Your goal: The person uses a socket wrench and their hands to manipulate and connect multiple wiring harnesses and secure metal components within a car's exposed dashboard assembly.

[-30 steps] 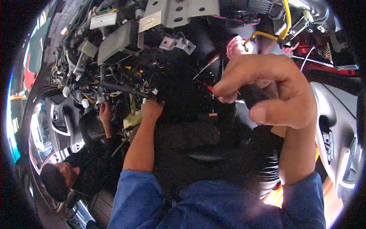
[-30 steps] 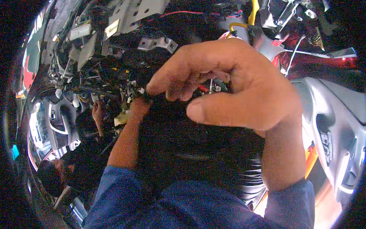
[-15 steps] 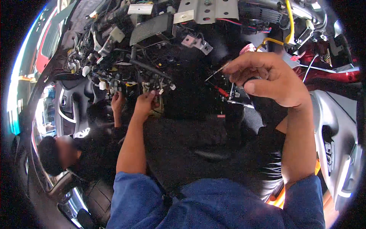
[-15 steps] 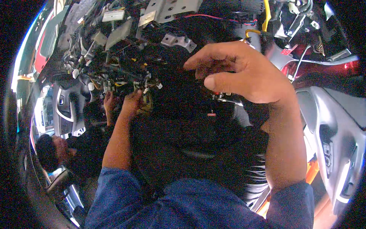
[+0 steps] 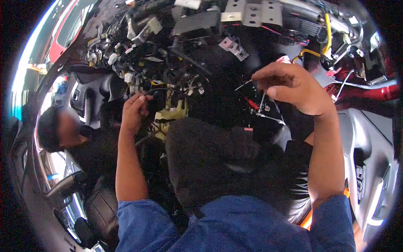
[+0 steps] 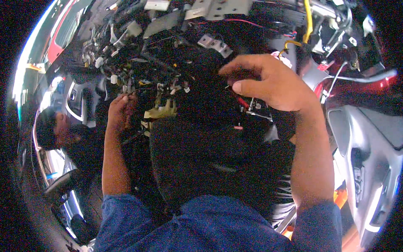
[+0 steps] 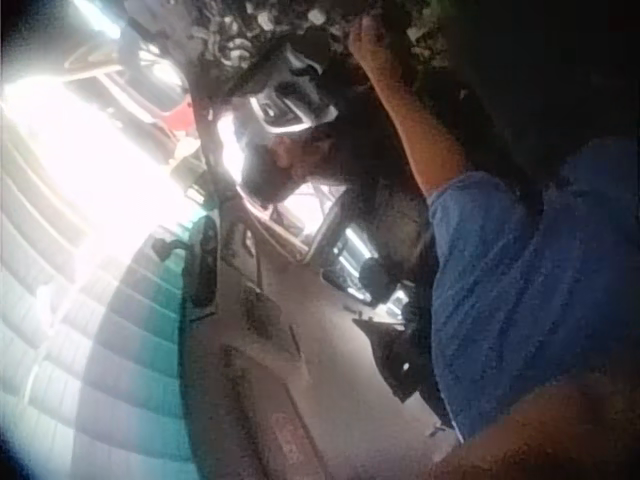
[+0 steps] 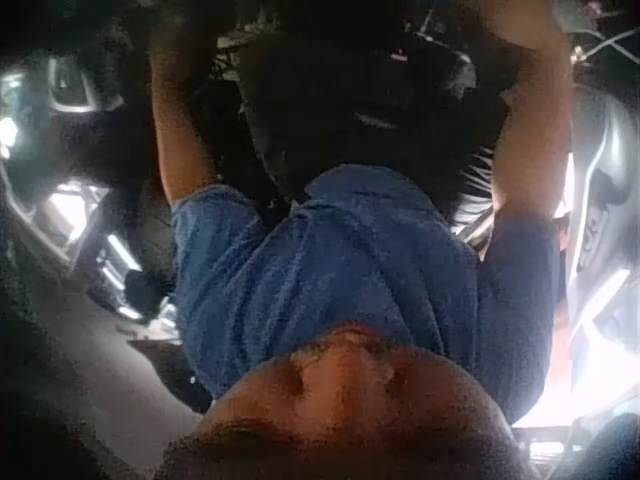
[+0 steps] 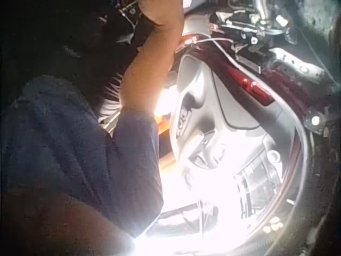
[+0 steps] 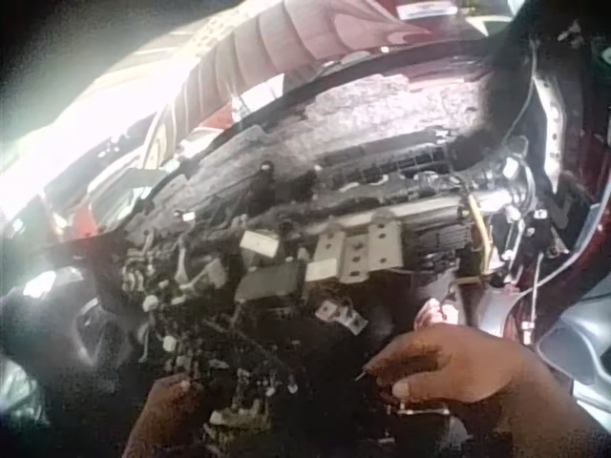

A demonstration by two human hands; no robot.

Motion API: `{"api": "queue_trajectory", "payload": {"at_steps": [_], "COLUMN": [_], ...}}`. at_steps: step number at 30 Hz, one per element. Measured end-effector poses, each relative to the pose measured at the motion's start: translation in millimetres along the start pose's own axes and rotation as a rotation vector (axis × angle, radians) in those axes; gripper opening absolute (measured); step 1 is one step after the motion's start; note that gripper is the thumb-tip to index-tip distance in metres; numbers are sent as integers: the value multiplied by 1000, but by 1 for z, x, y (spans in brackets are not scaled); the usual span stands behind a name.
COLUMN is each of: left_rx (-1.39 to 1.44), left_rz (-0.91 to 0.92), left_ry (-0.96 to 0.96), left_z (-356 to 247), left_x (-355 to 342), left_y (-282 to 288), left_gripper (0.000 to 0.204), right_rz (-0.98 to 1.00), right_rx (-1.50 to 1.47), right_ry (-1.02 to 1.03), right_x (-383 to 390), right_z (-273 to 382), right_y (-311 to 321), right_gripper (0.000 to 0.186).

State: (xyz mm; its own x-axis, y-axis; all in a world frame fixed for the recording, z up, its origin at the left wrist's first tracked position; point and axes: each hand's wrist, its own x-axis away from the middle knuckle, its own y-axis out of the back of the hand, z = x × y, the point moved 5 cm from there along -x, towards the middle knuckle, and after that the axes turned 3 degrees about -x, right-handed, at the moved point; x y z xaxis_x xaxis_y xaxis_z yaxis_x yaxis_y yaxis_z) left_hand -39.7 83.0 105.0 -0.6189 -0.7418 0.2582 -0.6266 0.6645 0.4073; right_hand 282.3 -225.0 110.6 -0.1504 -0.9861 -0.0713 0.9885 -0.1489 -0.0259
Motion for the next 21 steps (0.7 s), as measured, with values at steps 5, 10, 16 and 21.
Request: {"api": "queue_trajectory", "payload": {"at_steps": [5, 10, 16, 21], "left_rx": [-440, -527, -271, -234], "left_rz": [66, 173, 471, 235], "left_ry": [-26, -209, -254, -377], "left_z": [-12, -1, 21, 37], "left_x": [5, -12, -46, -1], "left_y": [-51, -101, -148, -88], "left_gripper": [35, 34, 43, 50], "right_rz": [66, 69, 60, -57], "right_rx": [475, 472, -166, -98], "right_ry": [-179, -432, -435, -460], "right_x": [-13, -55, -117, -127], "right_z": [-65, -124, -216, -269], "right_y": [-24, -81, -137, -158], "right_gripper": [37, 43, 44, 41]}}
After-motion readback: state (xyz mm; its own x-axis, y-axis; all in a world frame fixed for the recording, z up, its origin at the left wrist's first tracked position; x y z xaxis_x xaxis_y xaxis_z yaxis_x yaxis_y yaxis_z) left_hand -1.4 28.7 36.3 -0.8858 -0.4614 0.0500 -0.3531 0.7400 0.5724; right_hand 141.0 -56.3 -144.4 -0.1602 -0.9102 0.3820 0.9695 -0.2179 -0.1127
